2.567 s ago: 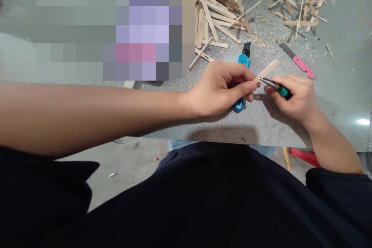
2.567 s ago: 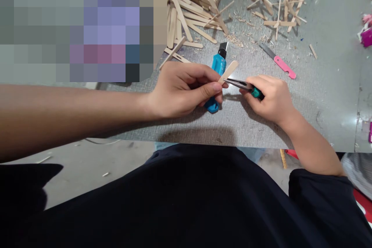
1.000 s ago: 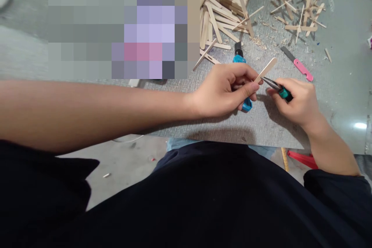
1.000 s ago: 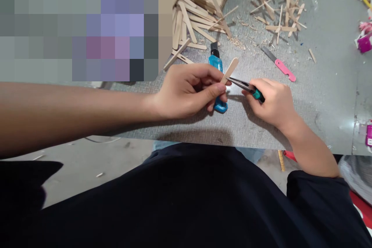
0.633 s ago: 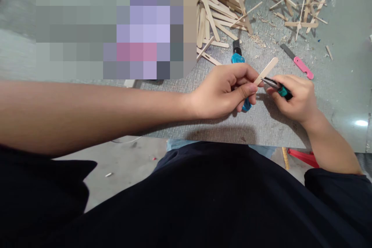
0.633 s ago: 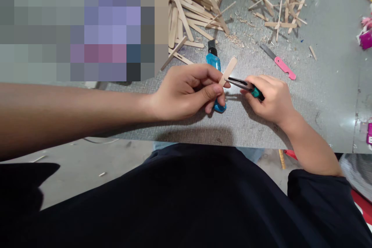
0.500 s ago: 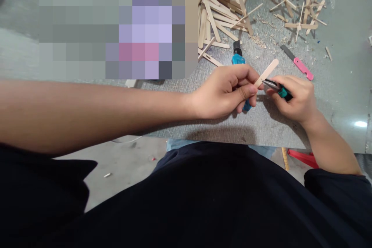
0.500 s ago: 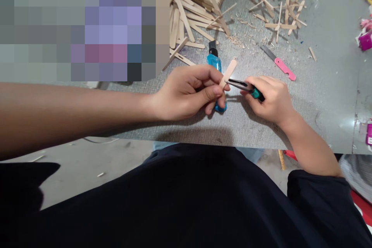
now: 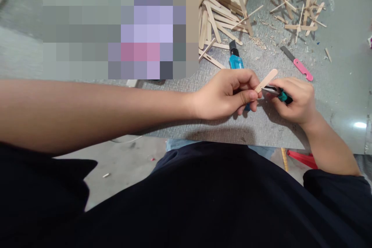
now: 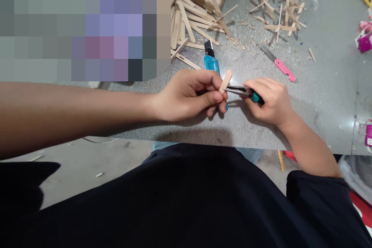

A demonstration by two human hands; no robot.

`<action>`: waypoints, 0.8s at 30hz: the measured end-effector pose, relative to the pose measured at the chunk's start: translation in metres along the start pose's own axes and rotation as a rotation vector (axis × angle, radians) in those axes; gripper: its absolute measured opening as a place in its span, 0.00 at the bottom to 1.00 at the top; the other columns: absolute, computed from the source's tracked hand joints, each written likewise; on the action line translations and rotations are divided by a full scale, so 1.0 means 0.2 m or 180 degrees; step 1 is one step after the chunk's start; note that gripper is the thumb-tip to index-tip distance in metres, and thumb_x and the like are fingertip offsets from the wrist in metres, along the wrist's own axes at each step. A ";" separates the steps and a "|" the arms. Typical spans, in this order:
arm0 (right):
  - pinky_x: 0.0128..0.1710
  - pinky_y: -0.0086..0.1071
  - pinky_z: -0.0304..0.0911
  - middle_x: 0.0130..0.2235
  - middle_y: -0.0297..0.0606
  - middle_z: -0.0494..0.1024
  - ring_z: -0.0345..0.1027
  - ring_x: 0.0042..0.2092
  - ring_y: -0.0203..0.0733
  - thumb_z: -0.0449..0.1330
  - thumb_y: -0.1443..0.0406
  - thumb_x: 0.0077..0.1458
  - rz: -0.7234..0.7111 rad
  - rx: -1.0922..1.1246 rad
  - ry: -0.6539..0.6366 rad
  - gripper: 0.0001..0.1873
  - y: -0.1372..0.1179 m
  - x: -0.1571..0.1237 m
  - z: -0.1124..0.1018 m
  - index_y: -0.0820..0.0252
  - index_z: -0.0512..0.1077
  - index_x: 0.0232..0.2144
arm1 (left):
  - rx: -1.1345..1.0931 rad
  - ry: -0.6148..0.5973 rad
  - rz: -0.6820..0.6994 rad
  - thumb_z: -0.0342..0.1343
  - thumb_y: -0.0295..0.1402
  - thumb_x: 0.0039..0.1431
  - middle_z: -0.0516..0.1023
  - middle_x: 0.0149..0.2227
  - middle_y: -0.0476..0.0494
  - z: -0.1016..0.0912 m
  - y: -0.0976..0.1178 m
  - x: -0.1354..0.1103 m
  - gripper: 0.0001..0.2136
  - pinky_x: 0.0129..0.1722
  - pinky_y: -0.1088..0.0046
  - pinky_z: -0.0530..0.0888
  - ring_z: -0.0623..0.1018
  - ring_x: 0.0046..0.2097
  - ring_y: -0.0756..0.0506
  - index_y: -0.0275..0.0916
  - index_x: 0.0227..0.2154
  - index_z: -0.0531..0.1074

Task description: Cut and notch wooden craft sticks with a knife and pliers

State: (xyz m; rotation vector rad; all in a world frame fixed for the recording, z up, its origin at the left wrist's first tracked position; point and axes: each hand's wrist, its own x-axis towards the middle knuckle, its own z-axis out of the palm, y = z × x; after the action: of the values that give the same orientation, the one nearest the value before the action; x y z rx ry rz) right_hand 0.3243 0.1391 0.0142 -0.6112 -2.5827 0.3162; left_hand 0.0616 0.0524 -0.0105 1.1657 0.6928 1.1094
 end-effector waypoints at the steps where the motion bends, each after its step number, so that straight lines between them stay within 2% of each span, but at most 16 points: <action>1: 0.40 0.40 0.73 0.38 0.37 0.90 0.83 0.37 0.45 0.65 0.60 0.71 0.0037 -0.0034 -0.0034 0.07 0.00 0.00 0.00 0.51 0.82 0.47 | 0.0041 0.0046 0.0015 0.72 0.33 0.72 0.87 0.31 0.48 0.00 0.00 0.00 0.13 0.21 0.81 0.75 0.76 0.21 0.54 0.42 0.37 0.72; 5: 0.38 0.41 0.71 0.36 0.37 0.89 0.82 0.35 0.46 0.65 0.60 0.70 0.0131 -0.0187 -0.0057 0.05 0.00 0.00 -0.02 0.52 0.82 0.44 | 0.0136 0.0226 -0.0035 0.71 0.32 0.72 0.87 0.30 0.48 0.00 0.00 -0.01 0.11 0.20 0.78 0.74 0.76 0.21 0.53 0.43 0.37 0.73; 12: 0.36 0.40 0.69 0.34 0.36 0.88 0.81 0.34 0.45 0.66 0.60 0.69 0.0283 -0.0276 -0.0080 0.04 -0.01 -0.01 -0.01 0.51 0.81 0.40 | 0.0258 0.0287 -0.0001 0.72 0.32 0.70 0.87 0.29 0.46 0.00 0.01 -0.01 0.10 0.18 0.77 0.72 0.75 0.20 0.52 0.43 0.35 0.75; 19: 0.34 0.39 0.63 0.30 0.35 0.84 0.76 0.31 0.44 0.64 0.60 0.68 0.0591 -0.0399 -0.0119 0.08 -0.05 -0.02 -0.01 0.52 0.79 0.35 | 0.0242 0.0354 0.0009 0.71 0.31 0.70 0.87 0.29 0.48 0.01 0.01 0.00 0.09 0.18 0.77 0.71 0.76 0.21 0.52 0.43 0.37 0.74; 24: 0.33 0.40 0.60 0.29 0.35 0.82 0.74 0.30 0.44 0.65 0.57 0.71 0.0719 -0.0431 -0.0174 0.10 -0.04 -0.01 0.00 0.52 0.78 0.36 | 0.0267 0.0469 0.0004 0.71 0.33 0.72 0.87 0.30 0.47 0.01 0.01 0.00 0.10 0.20 0.77 0.73 0.79 0.23 0.51 0.43 0.37 0.74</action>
State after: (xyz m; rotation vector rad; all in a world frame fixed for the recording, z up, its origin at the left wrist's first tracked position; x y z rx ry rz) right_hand 0.3233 0.1298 0.0157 -0.9590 -2.6060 0.2344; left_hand 0.0624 0.0515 -0.0089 1.1632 0.8596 1.1854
